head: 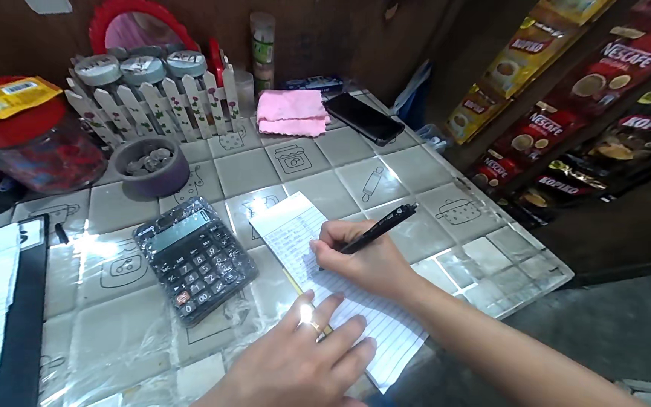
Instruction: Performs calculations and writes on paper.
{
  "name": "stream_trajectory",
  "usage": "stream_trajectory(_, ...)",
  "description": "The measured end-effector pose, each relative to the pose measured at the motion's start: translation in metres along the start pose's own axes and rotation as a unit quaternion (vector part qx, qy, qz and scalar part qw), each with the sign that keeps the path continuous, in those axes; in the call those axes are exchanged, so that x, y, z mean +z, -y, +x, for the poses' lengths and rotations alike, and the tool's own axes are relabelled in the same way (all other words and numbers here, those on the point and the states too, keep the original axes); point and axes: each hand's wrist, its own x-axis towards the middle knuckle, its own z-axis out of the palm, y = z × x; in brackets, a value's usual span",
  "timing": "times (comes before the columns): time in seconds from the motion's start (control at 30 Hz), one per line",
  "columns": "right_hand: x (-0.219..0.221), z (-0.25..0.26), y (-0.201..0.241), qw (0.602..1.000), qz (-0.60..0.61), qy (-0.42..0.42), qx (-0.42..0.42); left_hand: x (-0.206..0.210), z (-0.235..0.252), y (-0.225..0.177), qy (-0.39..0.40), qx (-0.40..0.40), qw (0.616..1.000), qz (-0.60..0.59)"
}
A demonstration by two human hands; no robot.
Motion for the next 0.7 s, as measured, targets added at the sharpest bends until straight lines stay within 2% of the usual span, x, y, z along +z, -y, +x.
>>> stream_trajectory(0.7,-0.0003,0.0004,-0.0034,1.000,0.007,-0.006,-0.010,0.0022,-0.0003,0.0010,-0.004,0.004,1.000,0.001)
